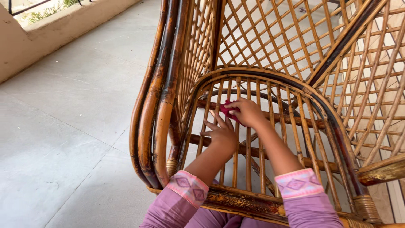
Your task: The person sits on the floor and wipes a rattan chair with a pink cloth. They clean the seat, frame, and backrest, moving around the chair to reach different areas.
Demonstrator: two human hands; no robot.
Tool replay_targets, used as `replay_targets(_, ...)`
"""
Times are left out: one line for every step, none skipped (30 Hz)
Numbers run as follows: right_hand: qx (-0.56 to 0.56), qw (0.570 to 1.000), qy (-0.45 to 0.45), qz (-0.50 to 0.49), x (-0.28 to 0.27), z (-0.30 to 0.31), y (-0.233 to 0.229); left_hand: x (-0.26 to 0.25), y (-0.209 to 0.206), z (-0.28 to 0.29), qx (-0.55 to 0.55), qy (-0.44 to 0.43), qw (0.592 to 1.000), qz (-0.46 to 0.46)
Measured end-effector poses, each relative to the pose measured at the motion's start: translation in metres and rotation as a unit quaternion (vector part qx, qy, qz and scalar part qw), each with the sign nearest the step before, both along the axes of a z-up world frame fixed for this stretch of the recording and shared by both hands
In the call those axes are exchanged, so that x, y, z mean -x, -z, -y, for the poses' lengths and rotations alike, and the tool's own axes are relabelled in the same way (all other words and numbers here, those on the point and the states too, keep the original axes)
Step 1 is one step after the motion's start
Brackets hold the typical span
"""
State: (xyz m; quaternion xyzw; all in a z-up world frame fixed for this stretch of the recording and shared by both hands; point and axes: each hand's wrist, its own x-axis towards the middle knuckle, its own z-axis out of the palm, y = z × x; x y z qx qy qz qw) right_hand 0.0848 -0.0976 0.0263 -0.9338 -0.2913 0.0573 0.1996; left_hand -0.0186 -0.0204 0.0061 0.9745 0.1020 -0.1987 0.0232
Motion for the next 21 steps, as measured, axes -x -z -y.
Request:
replay_targets(-0.014, 1.0, -0.018, -0.016, 0.003, -0.002, -0.005, 0.005, -0.001, 0.004, -0.007, 0.013, 1.0, -0.001)
replay_targets(-0.028, 0.998, -0.035, -0.031, 0.005, -0.003, -0.011, 0.008, -0.003, 0.008, -0.018, 0.028, 0.999, -0.032)
replay_targets(-0.041, 0.997, -0.053, -0.045, 0.005, -0.004, -0.016, 0.009, -0.005, 0.014, -0.028, 0.043, 0.997, -0.06)
replay_targets(-0.049, 0.998, -0.045, -0.005, 0.006, -0.011, -0.018, 0.009, -0.008, 0.017, -0.038, 0.058, 0.994, -0.089)
replay_targets(-0.055, 0.997, -0.039, 0.033, 0.009, -0.021, -0.014, 0.009, -0.01, 0.017, -0.047, 0.073, 0.992, -0.096)
replay_targets(-0.061, 0.995, -0.032, 0.071, 0.01, -0.031, -0.009, 0.008, -0.011, 0.017, -0.055, 0.089, 0.989, -0.103)
replay_targets(-0.044, 0.994, -0.045, 0.091, 0.012, -0.042, 0.0, 0.009, -0.011, 0.016, -0.065, 0.104, 0.986, -0.112)
replay_targets(-0.028, 0.992, -0.058, 0.111, 0.013, -0.055, 0.011, 0.01, -0.011, 0.017, -0.046, 0.093, 0.989, -0.107)
replay_targets(-0.013, 0.989, -0.07, 0.132, 0.01, -0.063, 0.018, 0.01, -0.011, 0.017, -0.03, 0.083, 0.991, -0.1)
replay_targets(-0.02, 0.991, -0.053, 0.117, 0.005, -0.068, 0.023, 0.01, -0.011, 0.017, -0.013, 0.072, 0.993, -0.093)
replay_targets(-0.025, 0.994, -0.037, 0.103, -0.002, -0.071, 0.026, 0.009, -0.011, 0.017, -0.012, 0.072, 0.992, -0.099)
replay_targets(-0.031, 0.995, -0.02, 0.088, -0.009, -0.074, 0.028, 0.009, -0.011, 0.018, -0.012, 0.073, 0.992, -0.105)
replay_targets(-0.023, 0.997, -0.005, 0.078, -0.015, -0.077, 0.028, 0.01, -0.01, 0.018, -0.01, 0.072, 0.991, -0.112)
replay_targets(-0.014, 0.998, 0.01, 0.068, -0.023, -0.08, 0.028, 0.012, -0.009, 0.019, -0.017, 0.079, 0.99, -0.113)
replay_targets(-0.006, 0.998, 0.026, 0.06, -0.03, -0.082, 0.027, 0.013, -0.008, 0.02, -0.026, 0.087, 0.989, -0.114)
replay_targets(-0.011, 0.996, 0.033, 0.083, -0.036, -0.084, 0.028, 0.014, -0.006, 0.021, -0.034, 0.095, 0.988, -0.114)
replay_targets(-0.016, 0.993, 0.038, 0.107, -0.041, -0.087, 0.03, 0.014, -0.005, 0.021, -0.042, 0.091, 0.988, -0.114)
replay_targets(-0.02, 0.99, 0.042, 0.131, -0.048, -0.089, 0.032, 0.013, -0.004, 0.021, -0.049, 0.087, 0.988, -0.114)
replay_targets(-0.039, 0.992, 0.048, 0.112, -0.055, -0.091, 0.034, 0.013, -0.003, 0.022, -0.055, 0.084, 0.988, -0.115)
replay_targets(-0.057, 0.993, 0.054, 0.093, -0.063, -0.092, 0.036, 0.013, -0.001, 0.024, -0.055, 0.084, 0.987, -0.122)
replay_targets(-0.076, 0.993, 0.059, 0.074, -0.071, -0.094, 0.038, 0.013, 0.0, 0.025, -0.057, 0.084, 0.986, -0.13)
